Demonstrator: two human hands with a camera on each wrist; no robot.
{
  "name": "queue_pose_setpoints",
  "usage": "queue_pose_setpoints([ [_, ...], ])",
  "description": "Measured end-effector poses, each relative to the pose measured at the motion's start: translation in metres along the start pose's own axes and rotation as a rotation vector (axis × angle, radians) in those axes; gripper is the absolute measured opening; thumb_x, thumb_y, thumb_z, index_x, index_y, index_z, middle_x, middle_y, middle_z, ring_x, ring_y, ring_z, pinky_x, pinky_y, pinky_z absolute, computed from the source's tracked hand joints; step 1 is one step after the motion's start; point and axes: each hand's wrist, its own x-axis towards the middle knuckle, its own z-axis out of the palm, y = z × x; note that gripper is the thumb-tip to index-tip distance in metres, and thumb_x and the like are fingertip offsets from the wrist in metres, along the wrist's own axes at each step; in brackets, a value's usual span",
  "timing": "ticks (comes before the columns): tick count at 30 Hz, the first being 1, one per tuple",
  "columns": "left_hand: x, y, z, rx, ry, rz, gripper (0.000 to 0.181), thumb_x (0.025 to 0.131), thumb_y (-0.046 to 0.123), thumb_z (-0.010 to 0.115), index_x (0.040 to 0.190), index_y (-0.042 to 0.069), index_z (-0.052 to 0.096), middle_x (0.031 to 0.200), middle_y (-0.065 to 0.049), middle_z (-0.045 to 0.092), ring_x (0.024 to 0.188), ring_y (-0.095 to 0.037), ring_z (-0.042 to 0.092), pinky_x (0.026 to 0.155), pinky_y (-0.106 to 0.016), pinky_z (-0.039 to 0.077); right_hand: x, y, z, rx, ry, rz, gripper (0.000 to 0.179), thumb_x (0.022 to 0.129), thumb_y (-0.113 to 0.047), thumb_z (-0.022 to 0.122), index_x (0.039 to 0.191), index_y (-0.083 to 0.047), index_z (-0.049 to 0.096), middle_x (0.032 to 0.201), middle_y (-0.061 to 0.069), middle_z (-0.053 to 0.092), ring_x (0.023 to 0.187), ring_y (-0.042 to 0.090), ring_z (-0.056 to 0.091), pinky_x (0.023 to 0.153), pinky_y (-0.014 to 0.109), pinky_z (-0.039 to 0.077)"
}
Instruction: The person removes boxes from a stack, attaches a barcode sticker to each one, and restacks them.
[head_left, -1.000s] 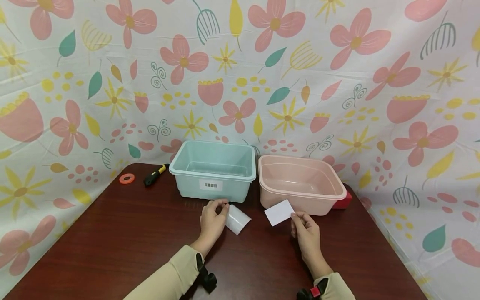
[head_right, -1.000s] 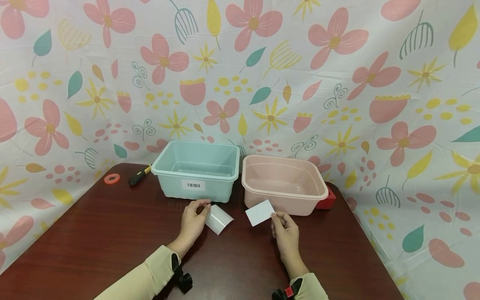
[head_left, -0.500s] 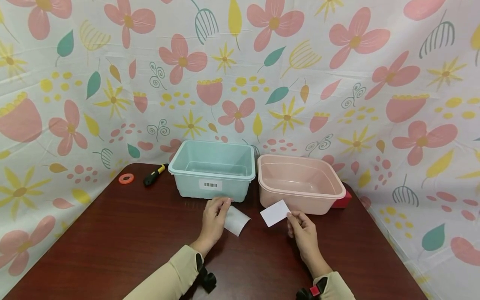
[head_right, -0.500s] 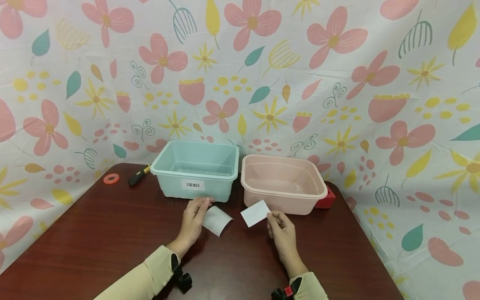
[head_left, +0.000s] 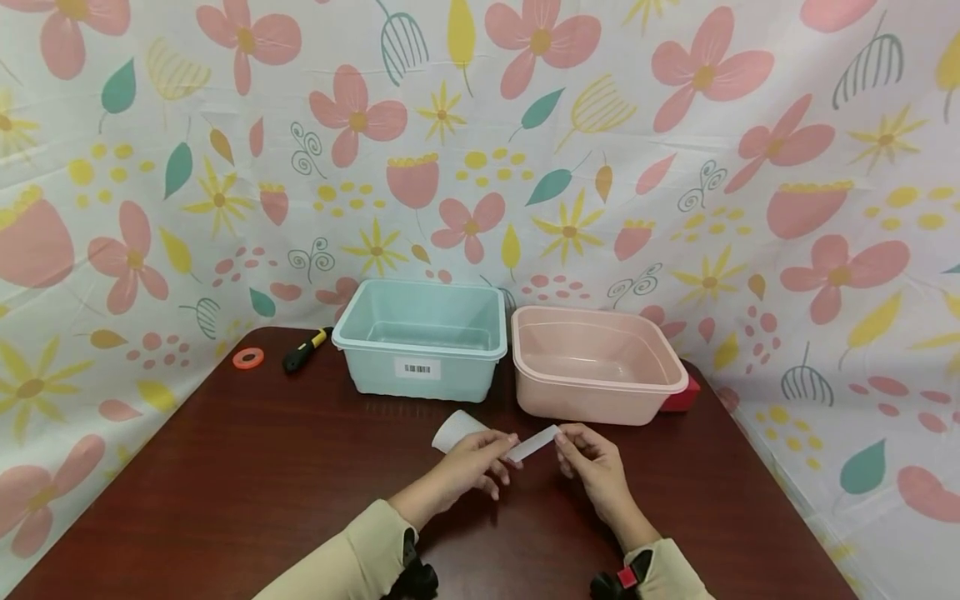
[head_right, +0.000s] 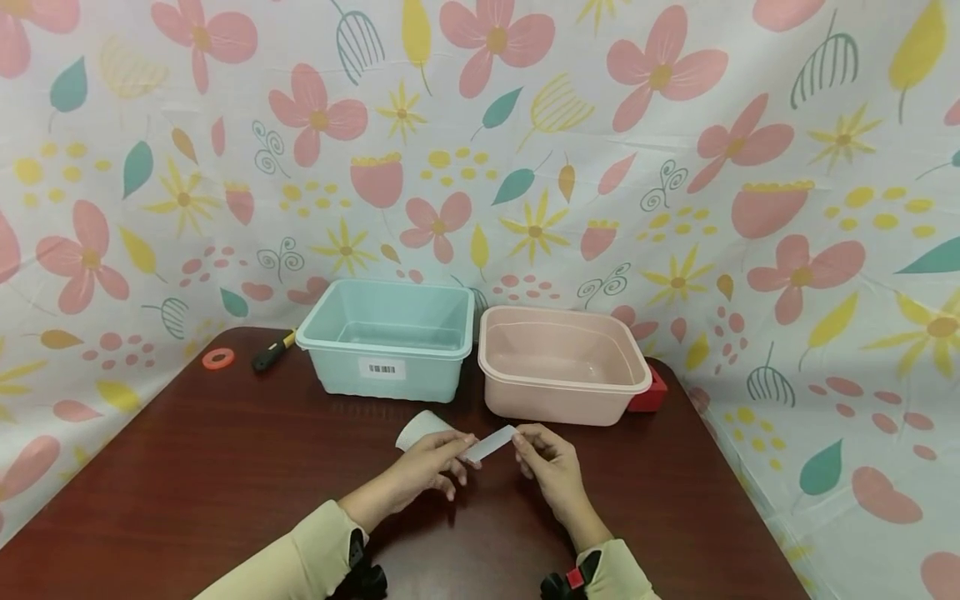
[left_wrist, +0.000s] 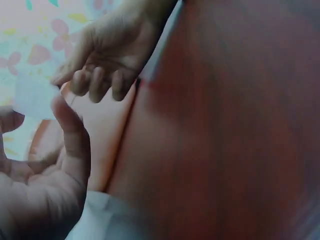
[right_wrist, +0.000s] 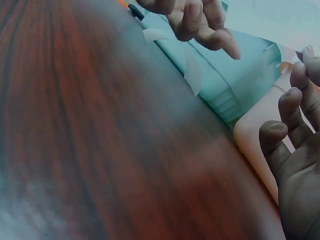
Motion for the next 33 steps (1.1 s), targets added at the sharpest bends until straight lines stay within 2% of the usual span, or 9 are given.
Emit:
queue_pose_setpoints([
  [3, 0.001, -0.004, 0.003, -0.069, -0.081, -0.028, 0.037, 0.101, 0.031, 0.061, 0.117, -0.003, 0.062, 0.092, -0.006, 0.068, 0.070, -0.011, 0.059, 0.056, -0.024, 0.051, 0.000, 0.000, 0.000, -0.021, -0.001, -0.007, 0.011, 0.099, 0.002, 0.059, 0.104, 0.011, 0.062, 0.072, 0.003, 0.058, 0.056, 0.013, 0.048, 0.048, 0.030, 0.042],
  [8, 0.006, -0.011, 0.003, -0.164, -0.132, 0.018, 0.026, 0.097, 0.017, 0.066, 0.113, -0.003, 0.065, 0.091, -0.004, 0.063, 0.075, -0.011, 0.058, 0.064, -0.023, 0.051, 0.002, -0.001, -0.002, -0.040, -0.017, -0.018, 0.014, 0.098, 0.001, 0.060, 0.108, 0.011, 0.063, 0.073, 0.003, 0.058, 0.058, 0.012, 0.048, 0.048, 0.029, 0.040],
  [10, 0.009, -0.015, 0.004, -0.187, -0.107, 0.039, 0.022, 0.095, 0.014, 0.067, 0.112, -0.002, 0.066, 0.094, -0.006, 0.063, 0.079, -0.013, 0.060, 0.068, -0.024, 0.052, 0.002, -0.002, -0.004, -0.042, -0.032, -0.004, 0.017, 0.098, 0.001, 0.059, 0.112, 0.011, 0.062, 0.076, 0.003, 0.060, 0.058, 0.013, 0.049, 0.048, 0.030, 0.041],
  [13, 0.014, -0.021, 0.005, -0.180, -0.037, 0.090, 0.021, 0.094, 0.011, 0.070, 0.109, -0.004, 0.066, 0.099, -0.008, 0.065, 0.086, -0.017, 0.065, 0.076, -0.030, 0.055, 0.002, -0.001, -0.011, 0.001, -0.087, 0.084, 0.023, 0.104, -0.007, 0.054, 0.119, 0.010, 0.060, 0.084, 0.003, 0.064, 0.061, 0.015, 0.054, 0.050, 0.030, 0.045],
  [17, 0.019, -0.025, 0.012, -0.079, 0.094, 0.187, 0.021, 0.093, 0.010, 0.072, 0.105, -0.006, 0.067, 0.097, -0.010, 0.065, 0.089, -0.020, 0.067, 0.079, -0.039, 0.058, 0.000, -0.002, -0.026, 0.115, -0.232, 0.232, 0.037, 0.111, -0.022, 0.037, 0.123, 0.006, 0.058, 0.093, 0.008, 0.066, 0.074, 0.017, 0.061, 0.060, 0.030, 0.053],
  [20, 0.023, -0.026, 0.022, 0.060, 0.172, 0.264, 0.016, 0.093, 0.011, 0.072, 0.103, -0.001, 0.071, 0.095, -0.008, 0.067, 0.085, -0.016, 0.066, 0.076, -0.038, 0.059, -0.002, -0.003, -0.040, 0.121, -0.266, 0.281, 0.032, 0.110, -0.018, 0.042, 0.120, 0.007, 0.059, 0.092, 0.010, 0.065, 0.078, 0.018, 0.062, 0.063, 0.030, 0.054],
  [26, 0.041, -0.031, 0.036, 0.356, 0.258, 0.424, 0.011, 0.092, 0.017, 0.075, 0.102, 0.018, 0.078, 0.093, 0.003, 0.067, 0.080, -0.008, 0.063, 0.068, -0.023, 0.053, -0.003, -0.001, -0.062, -0.105, -0.061, 0.320, 0.025, 0.097, -0.012, 0.068, 0.110, 0.008, 0.062, 0.088, 0.010, 0.066, 0.071, 0.016, 0.061, 0.059, 0.030, 0.054],
  [30, 0.057, -0.030, 0.043, 0.402, 0.268, 0.500, 0.015, 0.092, 0.017, 0.075, 0.105, 0.019, 0.080, 0.095, 0.006, 0.066, 0.082, -0.005, 0.065, 0.071, -0.024, 0.055, -0.002, -0.001, -0.074, -0.226, 0.037, 0.287, 0.024, 0.095, -0.013, 0.071, 0.106, 0.008, 0.065, 0.084, 0.015, 0.066, 0.069, 0.018, 0.060, 0.056, 0.032, 0.054],
  [33, 0.067, -0.030, 0.048, 0.433, 0.317, 0.532, 0.015, 0.092, 0.016, 0.075, 0.106, 0.017, 0.078, 0.093, 0.008, 0.067, 0.083, -0.004, 0.064, 0.071, -0.024, 0.055, 0.000, 0.002, -0.077, -0.286, 0.087, 0.245, 0.024, 0.095, -0.014, 0.072, 0.104, 0.007, 0.067, 0.081, 0.013, 0.065, 0.067, 0.020, 0.059, 0.055, 0.032, 0.053],
])
